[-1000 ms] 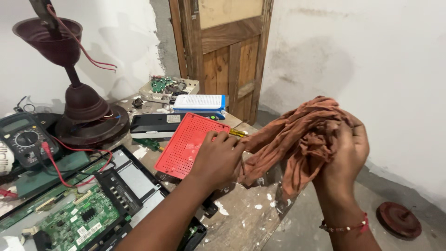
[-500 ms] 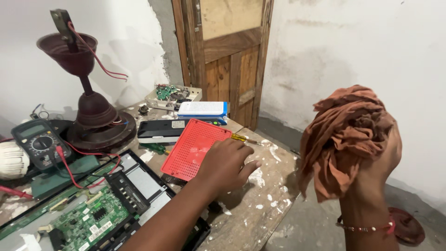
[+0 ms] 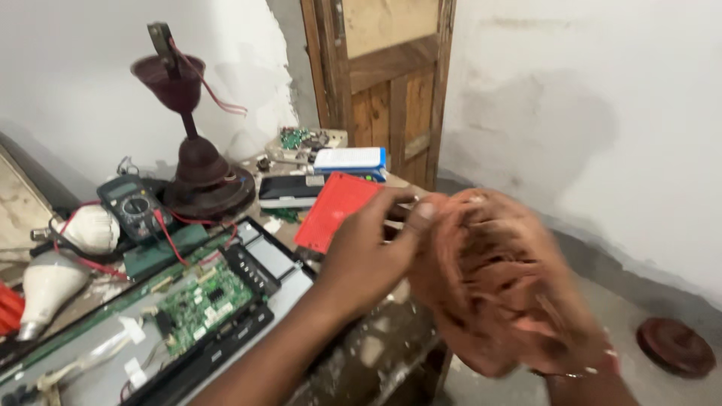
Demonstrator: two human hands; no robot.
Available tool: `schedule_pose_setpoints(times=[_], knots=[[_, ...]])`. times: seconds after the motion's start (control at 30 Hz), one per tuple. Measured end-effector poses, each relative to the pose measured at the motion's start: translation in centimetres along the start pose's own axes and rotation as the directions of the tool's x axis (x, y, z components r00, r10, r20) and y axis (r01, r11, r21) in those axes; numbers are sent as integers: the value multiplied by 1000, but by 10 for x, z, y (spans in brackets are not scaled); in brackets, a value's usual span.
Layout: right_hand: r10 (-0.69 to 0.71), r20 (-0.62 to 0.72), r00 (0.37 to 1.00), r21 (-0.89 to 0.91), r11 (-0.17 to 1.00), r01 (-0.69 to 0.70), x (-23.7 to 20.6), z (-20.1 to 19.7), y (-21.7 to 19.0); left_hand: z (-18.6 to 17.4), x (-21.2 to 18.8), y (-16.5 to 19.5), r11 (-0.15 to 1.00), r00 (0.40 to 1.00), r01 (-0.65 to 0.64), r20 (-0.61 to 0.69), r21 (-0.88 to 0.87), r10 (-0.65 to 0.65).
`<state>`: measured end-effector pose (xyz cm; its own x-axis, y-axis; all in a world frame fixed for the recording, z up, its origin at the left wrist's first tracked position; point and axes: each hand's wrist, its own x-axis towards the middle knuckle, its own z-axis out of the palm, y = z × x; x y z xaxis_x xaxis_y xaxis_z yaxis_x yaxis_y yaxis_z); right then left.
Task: The person works on the disassembled back of a television lying on a cluttered workbench, handling the power board and main board, wiping components with a cloth, and using a screwdriver to unscrew and adjust parts on the boards.
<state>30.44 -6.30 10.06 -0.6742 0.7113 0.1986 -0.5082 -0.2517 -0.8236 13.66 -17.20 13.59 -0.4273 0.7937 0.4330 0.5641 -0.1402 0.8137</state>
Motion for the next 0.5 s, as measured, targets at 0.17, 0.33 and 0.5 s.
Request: schedule_pose_setpoints(times=[0.17,0.33,0.5], knots=[[38,201,979,-201,980,3,-12,59,29,-27,-63,-12,999,988,22,-152,49,-14],[119,238,964,-431,902,-5,-50,89,60,-64,-133,-11,979,940,180,-308,91,-145],[-39,474,880,-694,598,400,-78,101,82,-101,-200,5,914,899,356,-341,197,-276]])
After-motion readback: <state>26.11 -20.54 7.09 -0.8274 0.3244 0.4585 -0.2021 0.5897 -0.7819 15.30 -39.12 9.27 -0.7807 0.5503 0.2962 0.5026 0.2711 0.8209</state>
